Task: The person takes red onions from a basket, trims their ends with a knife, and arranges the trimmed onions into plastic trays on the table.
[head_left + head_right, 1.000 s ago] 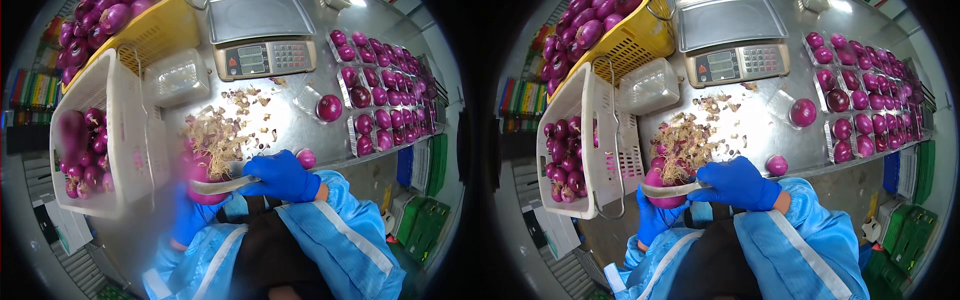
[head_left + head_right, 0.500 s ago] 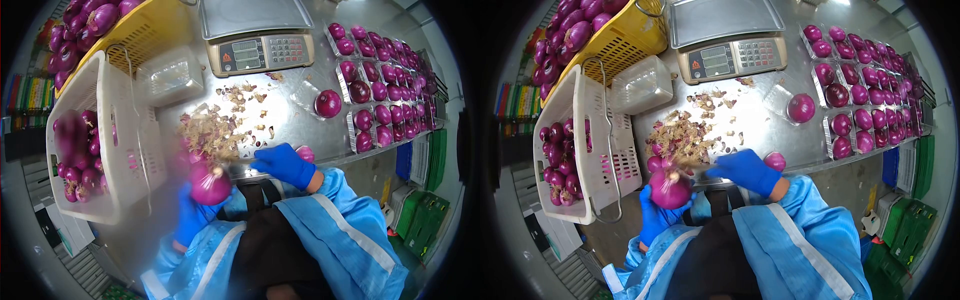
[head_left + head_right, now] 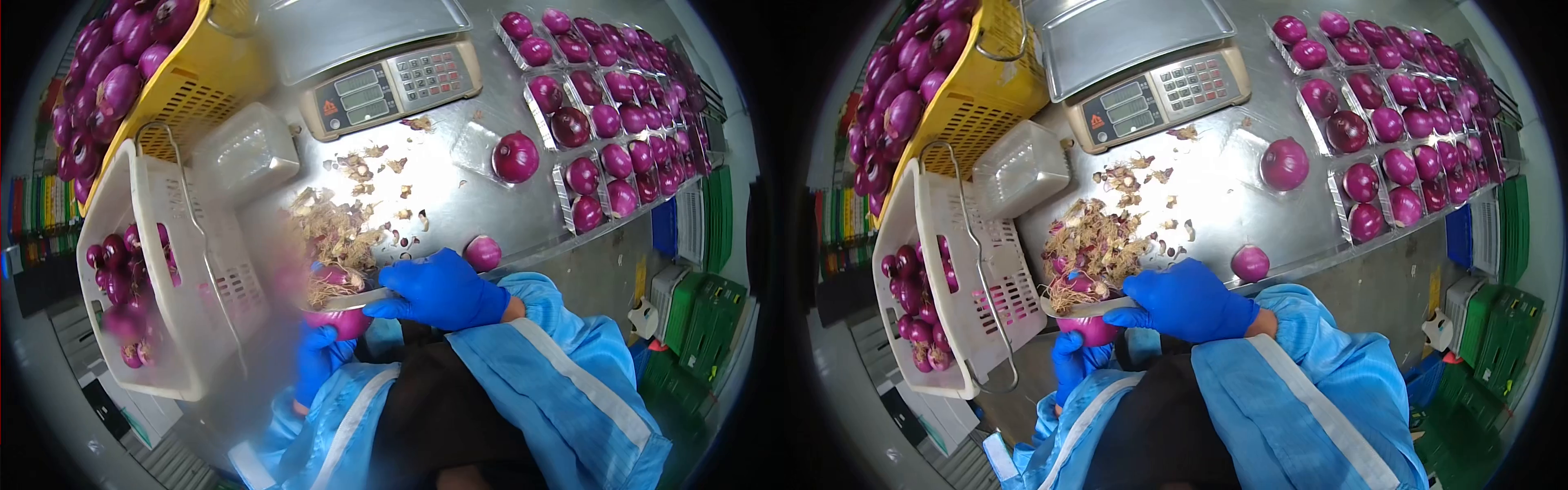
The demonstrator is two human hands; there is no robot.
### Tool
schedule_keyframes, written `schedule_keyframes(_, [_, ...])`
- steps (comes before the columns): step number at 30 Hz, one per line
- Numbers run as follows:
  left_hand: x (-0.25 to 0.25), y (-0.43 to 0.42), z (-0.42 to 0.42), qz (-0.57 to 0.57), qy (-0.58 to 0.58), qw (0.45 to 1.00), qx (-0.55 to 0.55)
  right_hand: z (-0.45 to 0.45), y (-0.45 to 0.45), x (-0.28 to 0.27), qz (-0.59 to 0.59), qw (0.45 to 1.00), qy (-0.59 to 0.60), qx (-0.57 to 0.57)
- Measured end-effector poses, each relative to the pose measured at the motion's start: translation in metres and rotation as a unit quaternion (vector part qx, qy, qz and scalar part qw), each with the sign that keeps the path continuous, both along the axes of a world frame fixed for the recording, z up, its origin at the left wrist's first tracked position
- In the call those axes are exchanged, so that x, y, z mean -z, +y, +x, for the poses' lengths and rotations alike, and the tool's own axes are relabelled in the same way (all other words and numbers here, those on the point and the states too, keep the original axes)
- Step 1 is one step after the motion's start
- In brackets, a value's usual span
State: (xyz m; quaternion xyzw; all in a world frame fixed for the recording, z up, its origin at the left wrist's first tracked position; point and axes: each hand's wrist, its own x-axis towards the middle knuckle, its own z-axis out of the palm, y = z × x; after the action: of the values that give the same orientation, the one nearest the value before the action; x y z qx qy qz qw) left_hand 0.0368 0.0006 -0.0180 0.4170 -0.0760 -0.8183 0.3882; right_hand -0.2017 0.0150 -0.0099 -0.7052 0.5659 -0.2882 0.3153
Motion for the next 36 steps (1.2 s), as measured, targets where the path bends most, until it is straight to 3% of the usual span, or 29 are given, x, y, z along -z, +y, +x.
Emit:
schedule_keyframes(12, [0.0,0.016,0.001,-0.052,-0.055,0.997,0.003,0.002,0.007,0.008,0.001,1.0,-0.019,0.011])
schedule_keyframes(14, [0.004,0.018,0.006,-0.046,-0.036,0.998,-0.009,-0.015,0.031,0.075,-0.022,0.997,0.066,0.02])
schedule_keyframes(16, [-0.014,0.012,-0.004,-0.066,-0.051,0.996,-0.024,-0.025,0.025,0.081,0.109,0.993,0.003,0.049])
schedule_keyframes(17, [-0.022,0.012,-0.007,-0.071,-0.063,0.995,-0.03,-0.025,0.027,0.07,0.258,0.958,-0.107,0.072])
schedule_keyframes(18, [-0.02,0.008,-0.005,-0.088,-0.065,0.994,-0.007,-0.019,0.029,0.054,0.4,0.885,-0.218,0.097])
schedule_keyframes(22, [-0.022,-0.002,-0.014,-0.125,-0.126,0.984,0.002,-0.01,0.016,0.053,0.304,0.835,-0.428,0.164])
schedule_keyframes(25, [-0.029,-0.026,-0.04,-0.237,-0.219,0.946,0.041,-0.021,0.013,0.068,0.397,0.86,-0.278,0.161])
schedule_keyframes(26, [-0.033,-0.033,-0.051,-0.273,-0.259,0.925,0.059,-0.02,0.015,0.067,0.337,0.828,-0.392,0.215])
schedule_keyframes(28, [-0.031,-0.041,-0.066,-0.294,-0.31,0.902,0.067,-0.019,0.009,0.03,0.168,0.878,-0.375,0.244])
schedule_keyframes(31, [-0.033,-0.048,-0.083,-0.243,-0.239,0.93,0.14,-0.004,-0.016,0.017,-0.023,0.879,-0.38,0.287])
schedule_keyframes(33, [-0.02,-0.047,-0.087,-0.269,-0.242,0.922,0.137,-0.01,-0.019,0.032,0.035,0.887,-0.364,0.28])
schedule_keyframes(35, [-0.011,-0.052,-0.088,-0.264,-0.279,0.916,0.117,-0.022,-0.015,0.074,0.247,0.889,-0.31,0.23])
schedule_keyframes(36, [-0.022,-0.056,-0.096,-0.217,-0.26,0.934,0.111,-0.018,-0.006,0.089,0.223,0.893,-0.291,0.262])
